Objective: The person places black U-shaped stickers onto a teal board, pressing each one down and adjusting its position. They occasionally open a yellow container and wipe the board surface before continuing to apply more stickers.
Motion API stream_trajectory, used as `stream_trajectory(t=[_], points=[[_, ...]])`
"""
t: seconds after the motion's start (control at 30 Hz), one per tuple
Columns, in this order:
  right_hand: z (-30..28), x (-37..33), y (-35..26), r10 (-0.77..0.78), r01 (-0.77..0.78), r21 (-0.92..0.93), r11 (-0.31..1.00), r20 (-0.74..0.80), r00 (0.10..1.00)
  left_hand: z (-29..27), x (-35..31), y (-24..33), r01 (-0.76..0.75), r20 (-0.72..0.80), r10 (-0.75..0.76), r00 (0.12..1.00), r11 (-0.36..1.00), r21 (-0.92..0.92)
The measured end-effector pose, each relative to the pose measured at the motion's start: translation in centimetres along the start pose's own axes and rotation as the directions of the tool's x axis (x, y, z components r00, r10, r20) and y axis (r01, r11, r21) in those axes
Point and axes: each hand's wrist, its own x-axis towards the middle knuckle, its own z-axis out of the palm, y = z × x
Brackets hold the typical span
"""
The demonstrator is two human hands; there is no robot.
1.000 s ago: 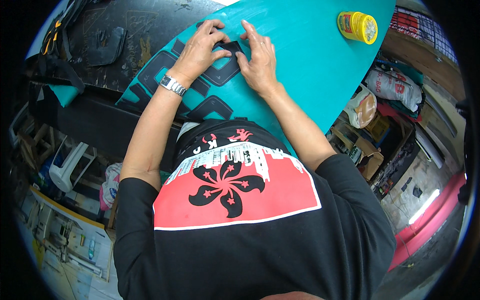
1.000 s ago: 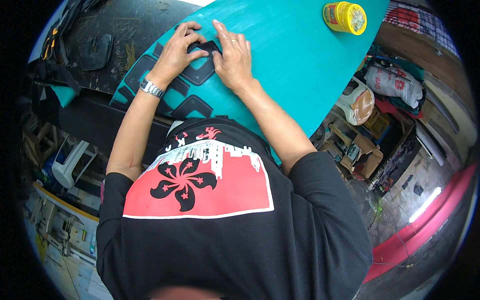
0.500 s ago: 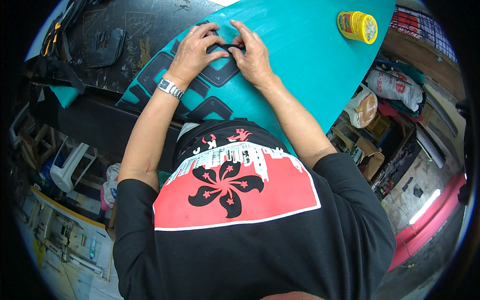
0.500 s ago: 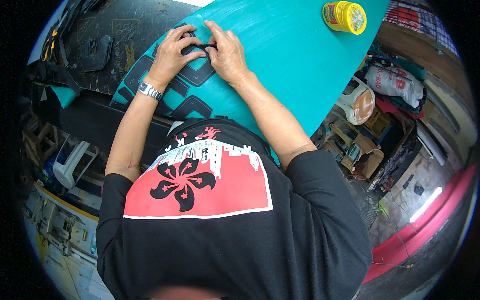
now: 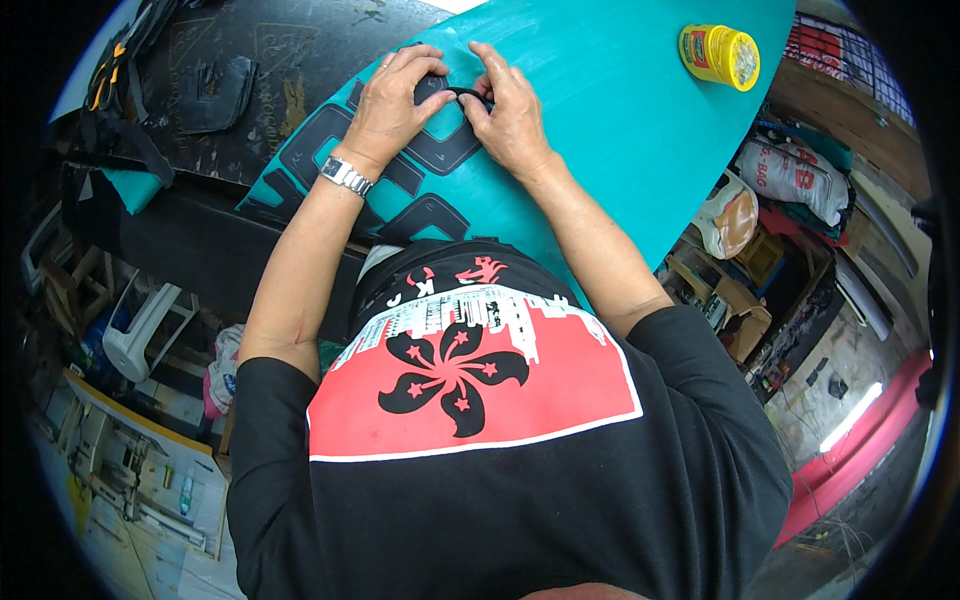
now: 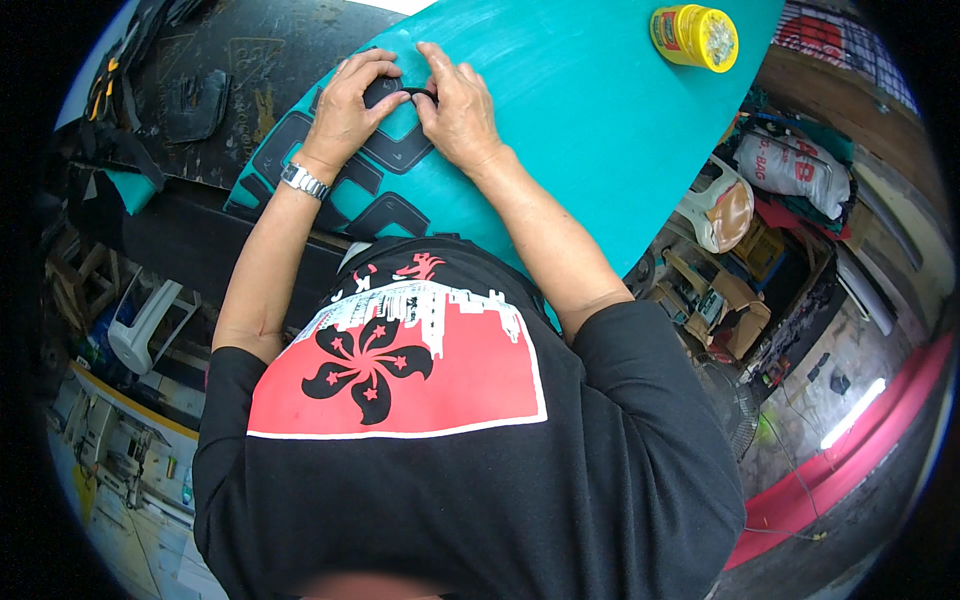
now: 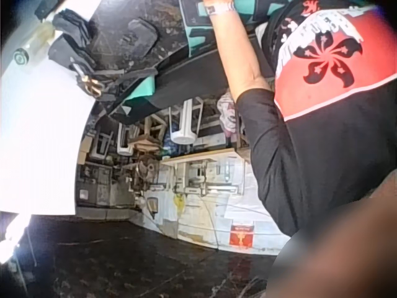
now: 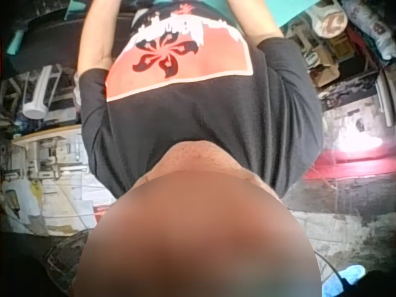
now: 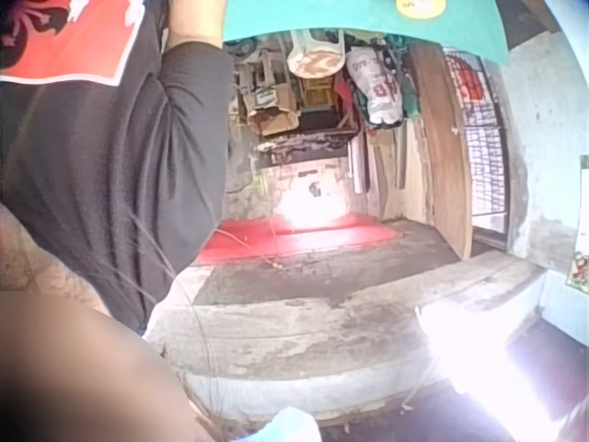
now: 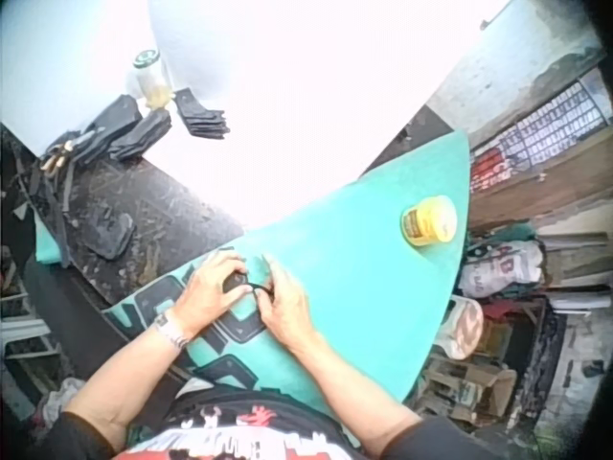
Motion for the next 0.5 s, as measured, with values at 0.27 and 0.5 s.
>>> stream_trajectory(t=[0.27,0.5], points=[[-0.4,0.1,-0.1,0.015,-0.016,0.037,0.999,0.033,0.999,-0.5,0.4,0.0,0.033,0.056,-0.029,0.998,0.997,-0.063],[-1.0,0.4,-0.7,0.106,-0.081,-0.163,0.983,0.151,0.983,-1.6,-0.2,-0.2,0.058,0.145,-0.039,0.989,0.991,-0.123]])
